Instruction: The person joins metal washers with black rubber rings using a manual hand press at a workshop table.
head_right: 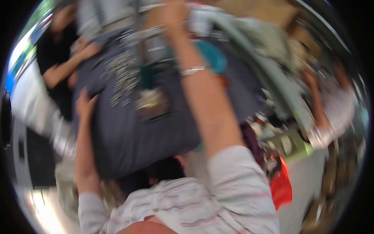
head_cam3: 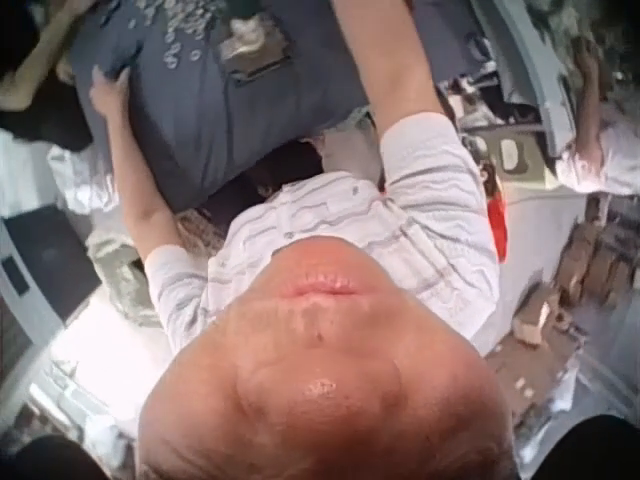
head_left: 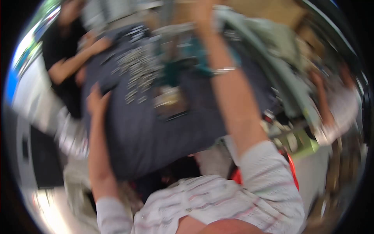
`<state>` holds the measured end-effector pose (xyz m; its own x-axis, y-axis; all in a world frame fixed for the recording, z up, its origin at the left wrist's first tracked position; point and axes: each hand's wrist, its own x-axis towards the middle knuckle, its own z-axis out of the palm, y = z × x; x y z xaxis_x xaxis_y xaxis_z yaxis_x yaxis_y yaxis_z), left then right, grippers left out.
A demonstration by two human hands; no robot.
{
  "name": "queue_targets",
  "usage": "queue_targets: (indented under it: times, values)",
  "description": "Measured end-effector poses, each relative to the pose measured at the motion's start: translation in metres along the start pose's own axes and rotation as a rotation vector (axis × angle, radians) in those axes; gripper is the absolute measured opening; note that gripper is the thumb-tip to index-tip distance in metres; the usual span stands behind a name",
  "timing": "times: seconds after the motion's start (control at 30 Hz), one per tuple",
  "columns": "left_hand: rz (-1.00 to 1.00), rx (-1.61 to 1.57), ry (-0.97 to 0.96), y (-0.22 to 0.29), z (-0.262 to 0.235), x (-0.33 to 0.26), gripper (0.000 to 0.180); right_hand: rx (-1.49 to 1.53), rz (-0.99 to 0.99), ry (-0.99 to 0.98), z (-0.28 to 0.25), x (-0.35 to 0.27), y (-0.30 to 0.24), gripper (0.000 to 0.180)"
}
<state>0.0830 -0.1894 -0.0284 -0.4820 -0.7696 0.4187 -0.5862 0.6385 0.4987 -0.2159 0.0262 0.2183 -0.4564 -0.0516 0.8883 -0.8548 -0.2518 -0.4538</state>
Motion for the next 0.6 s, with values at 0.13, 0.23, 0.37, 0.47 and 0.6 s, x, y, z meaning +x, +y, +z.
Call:
queue_targets:
  times: [0.13, 0.23, 0.37, 0.47, 0.6]
  values:
    - [0.060, 0.048, 0.051, -0.083, 0.017, 0.023, 0.074, 0.047, -0.111, 0.117, 0.018, -0.003, -0.021, 0.015]
    - [0.062, 0.036, 0.053, -0.054, 0.043, 0.032, 0.072, 0.095, -0.015, 0.081, -0.003, 0.007, -0.016, 0.017]
    - [0.052, -0.034, 0.011, -0.040, 0.044, 0.035, 0.072, 0.087, -0.048, 0.116, -0.012, 0.009, -0.022, 0.015]
    - [0.083, -0.034, 0.017, -0.036, 0.044, 0.033, 0.072, 0.073, -0.015, 0.102, -0.012, 0.007, -0.024, 0.014]
    - [0.081, 0.033, 0.001, -0.048, 0.035, 0.030, 0.068, 0.019, -0.011, 0.123, -0.003, 0.002, -0.010, 0.016]
